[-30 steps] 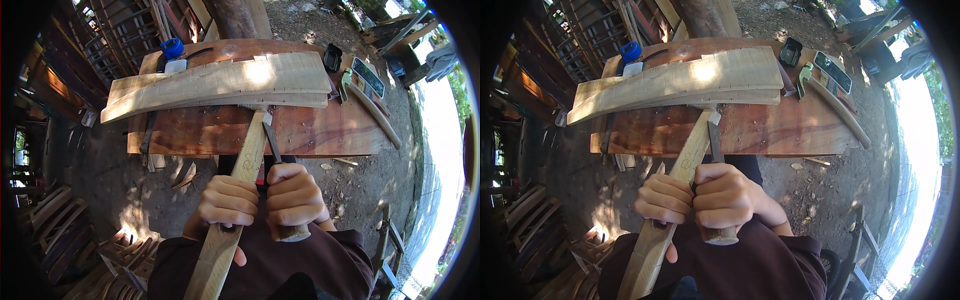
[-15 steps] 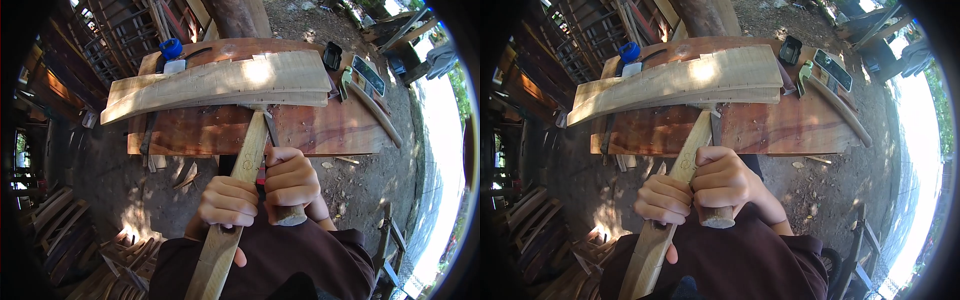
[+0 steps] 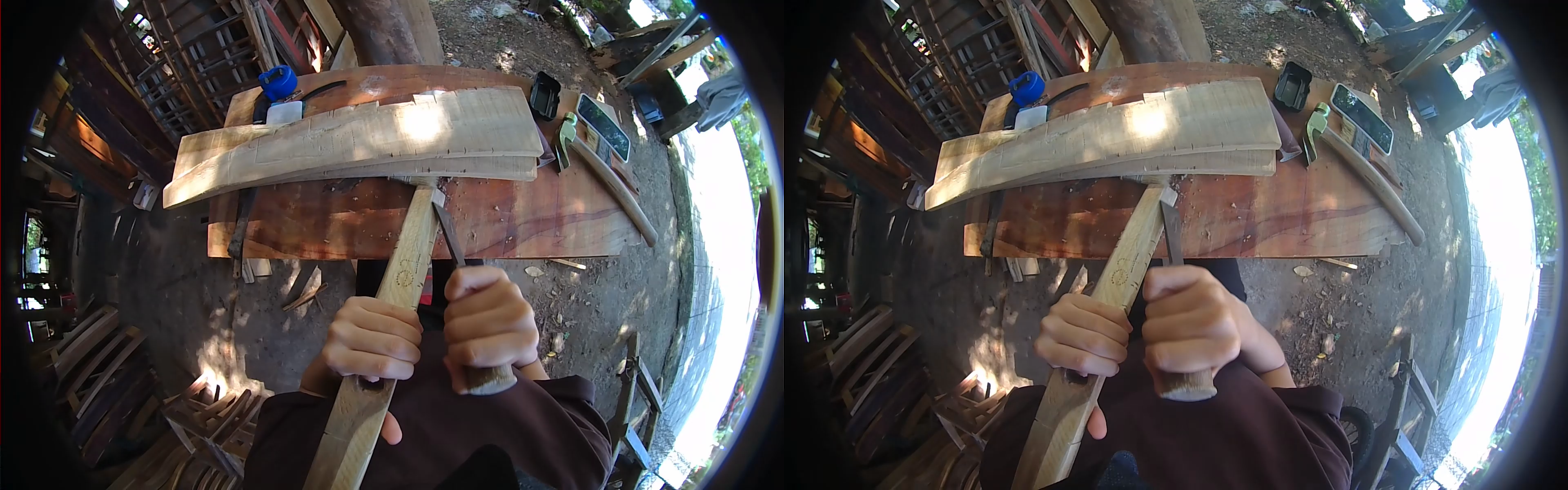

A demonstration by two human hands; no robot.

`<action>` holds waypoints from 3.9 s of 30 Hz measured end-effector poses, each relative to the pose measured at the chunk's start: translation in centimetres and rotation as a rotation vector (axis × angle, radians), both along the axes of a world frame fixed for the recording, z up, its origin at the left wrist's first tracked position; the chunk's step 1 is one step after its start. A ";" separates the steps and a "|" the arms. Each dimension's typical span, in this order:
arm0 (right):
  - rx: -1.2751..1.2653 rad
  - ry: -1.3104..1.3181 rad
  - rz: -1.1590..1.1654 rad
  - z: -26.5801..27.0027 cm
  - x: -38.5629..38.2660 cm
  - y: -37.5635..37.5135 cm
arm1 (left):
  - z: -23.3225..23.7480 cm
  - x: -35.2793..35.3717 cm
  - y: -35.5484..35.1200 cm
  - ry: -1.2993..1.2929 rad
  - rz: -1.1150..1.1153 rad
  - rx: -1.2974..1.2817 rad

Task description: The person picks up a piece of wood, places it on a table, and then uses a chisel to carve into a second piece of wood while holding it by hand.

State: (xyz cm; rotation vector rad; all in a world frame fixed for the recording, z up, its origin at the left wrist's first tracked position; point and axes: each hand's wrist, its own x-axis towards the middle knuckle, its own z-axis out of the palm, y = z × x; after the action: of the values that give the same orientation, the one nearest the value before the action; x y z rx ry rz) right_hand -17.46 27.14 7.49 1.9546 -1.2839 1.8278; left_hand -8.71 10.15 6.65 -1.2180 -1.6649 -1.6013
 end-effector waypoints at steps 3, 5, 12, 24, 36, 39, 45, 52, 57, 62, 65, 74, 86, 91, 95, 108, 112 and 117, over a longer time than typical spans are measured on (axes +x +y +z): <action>0.018 -0.004 -0.056 -0.3 -0.5 -0.1 | -0.4 0.3 0.3 0.001 0.011 0.011; -0.043 -0.006 -0.054 -0.2 -0.7 -0.3 | -0.5 0.3 0.3 0.006 0.026 0.024; 0.000 0.007 -0.015 -0.1 -0.9 -0.6 | -0.8 -0.1 0.0 0.045 -0.022 0.019; 0.012 0.040 0.062 0.3 -0.2 -0.8 | 0.2 -1.0 -0.5 0.067 -0.081 -0.033; 0.029 0.024 0.000 -0.5 -2.0 -1.5 | -0.6 -0.4 -0.3 0.060 -0.055 -0.009; 0.018 0.041 0.050 0.3 -1.1 -0.8 | -0.5 -0.1 -0.3 0.044 0.004 -0.008; 0.027 0.092 0.107 1.4 1.6 0.1 | -1.0 0.4 0.4 0.029 0.086 0.066; 0.014 0.066 0.086 0.4 0.8 -0.8 | -1.7 0.9 0.3 0.022 0.123 0.095; -0.021 0.060 0.105 1.0 1.5 0.1 | -1.1 0.9 0.3 0.004 0.148 0.074; 0.059 0.022 -0.013 -0.2 -0.5 -0.6 | -1.3 0.5 0.1 0.041 0.090 0.061; 0.011 0.048 -0.013 0.2 0.6 0.0 | -1.0 0.9 0.3 0.029 0.127 0.061; -0.087 0.049 0.026 0.3 0.8 0.1 | -0.8 0.9 0.3 0.023 0.148 0.047; 0.015 0.044 0.011 0.0 -0.1 -0.4 | -0.8 0.6 0.5 0.030 0.129 0.070; -0.006 -0.047 -0.102 0.1 0.1 -0.2 | -0.6 0.7 0.5 0.012 0.138 0.062; -0.029 0.052 0.036 0.1 0.2 -0.6 | -0.7 0.6 0.6 0.018 0.123 0.078; -0.018 -0.026 0.056 0.5 -1.6 -0.9 | 0.1 0.1 -0.2 0.004 0.013 0.003; 0.004 -0.014 0.099 0.3 -1.3 -1.2 | -0.4 0.1 -0.1 0.023 0.026 0.043; -0.007 0.006 0.110 0.3 -1.4 -0.8 | -0.5 0.2 -0.2 0.017 0.012 0.047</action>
State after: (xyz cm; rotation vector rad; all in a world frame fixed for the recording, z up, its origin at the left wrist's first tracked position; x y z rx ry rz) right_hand -18.86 26.32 7.84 2.0635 -1.1887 1.8715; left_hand -8.47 10.00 6.18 -1.1936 -1.6121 -1.6091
